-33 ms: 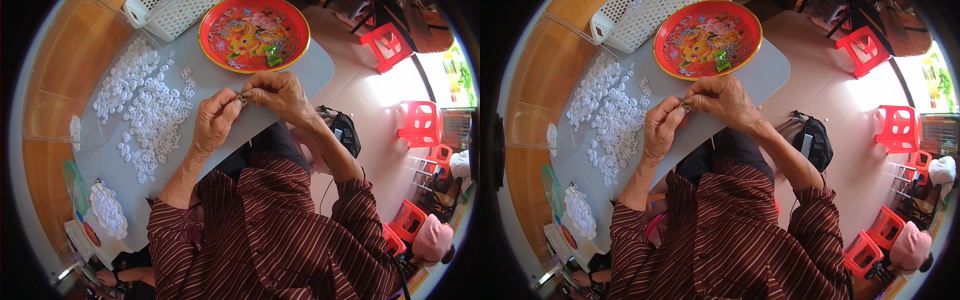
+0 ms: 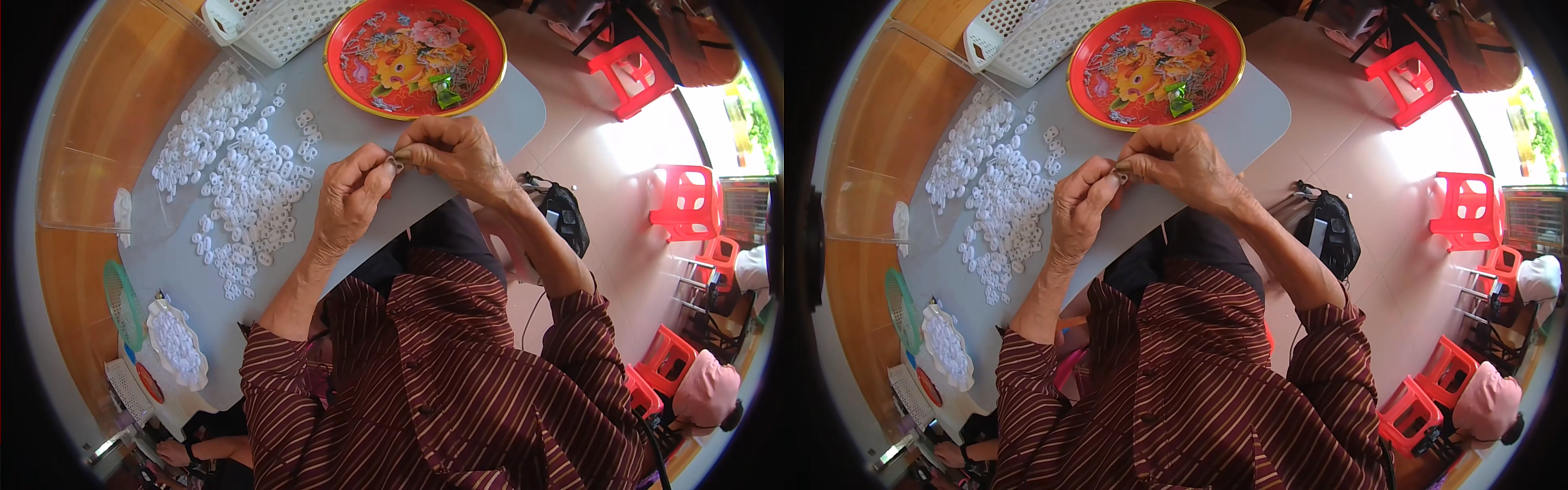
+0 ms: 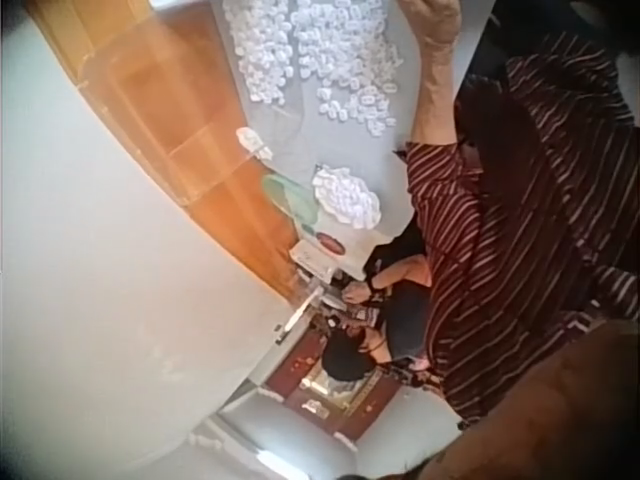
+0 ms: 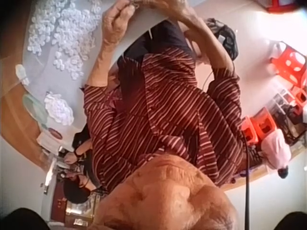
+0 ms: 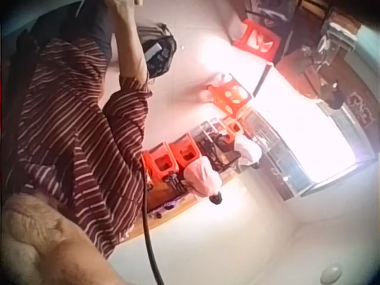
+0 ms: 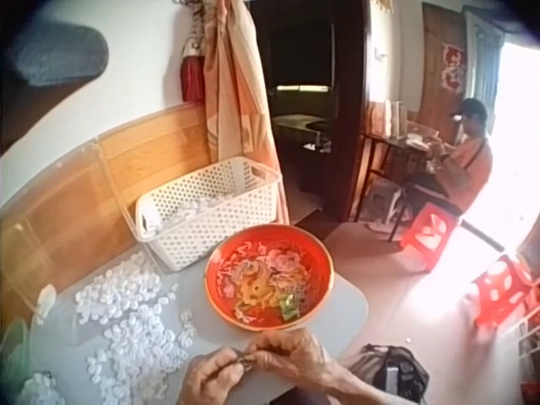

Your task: Assembling small white plastic components by manually inserting smaller internal pieces into the center.

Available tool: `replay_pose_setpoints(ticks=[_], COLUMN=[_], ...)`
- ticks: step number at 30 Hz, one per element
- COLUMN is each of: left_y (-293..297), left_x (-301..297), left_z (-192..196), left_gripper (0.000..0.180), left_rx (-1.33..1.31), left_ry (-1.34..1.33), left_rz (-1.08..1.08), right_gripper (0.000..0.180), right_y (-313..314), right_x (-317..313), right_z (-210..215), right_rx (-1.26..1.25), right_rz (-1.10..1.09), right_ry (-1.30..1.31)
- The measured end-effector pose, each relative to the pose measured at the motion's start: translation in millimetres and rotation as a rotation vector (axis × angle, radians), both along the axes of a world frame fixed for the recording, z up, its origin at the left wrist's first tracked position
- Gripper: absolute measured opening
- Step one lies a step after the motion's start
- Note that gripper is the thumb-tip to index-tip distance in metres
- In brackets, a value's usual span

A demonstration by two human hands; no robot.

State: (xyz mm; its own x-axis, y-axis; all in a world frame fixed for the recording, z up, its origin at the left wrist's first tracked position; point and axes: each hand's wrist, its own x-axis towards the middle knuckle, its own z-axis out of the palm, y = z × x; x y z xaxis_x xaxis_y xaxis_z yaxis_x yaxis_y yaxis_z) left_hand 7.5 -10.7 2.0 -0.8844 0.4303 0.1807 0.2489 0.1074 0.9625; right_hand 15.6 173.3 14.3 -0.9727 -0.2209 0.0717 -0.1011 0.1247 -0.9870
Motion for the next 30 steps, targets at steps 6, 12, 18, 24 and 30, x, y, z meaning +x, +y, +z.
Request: replay_pose_setpoints(ticks=[6,12,18,24,30], left_y=[4.5,1.9,4.1,4.6,3.5], left_x=[3.9,3.4,4.3,4.3,4.7], left_z=[4.8,-0.6,3.9,1.2,-0.7], left_gripper=[0.013,0.012,0.011,0.010,0.011], left_rx=[0.016,0.002,-0.016,0.041,-0.022], left_ry=[-0.011,0.072,0.035,-0.008,0.119], left_rz=[-0.010,0.039,0.055,0.040,0.085], right_gripper=[0.016,0.019,0.019,0.017,0.019], right_y=[-1.2,-6.1,-3.2,-6.9,-22.2], right_x=[-0.2,0.1,1.0,3.6,6.4], right_z=[-2.7,4.4,5.0,0.5,-3.3], right_rx=[0.110,0.139,0.006,0.118,0.089], right_rz=[-0.039,-0.044,-0.021,-0.098,-0.229], right_ry=[0.070,0.019,0.026,0.090,0.108])
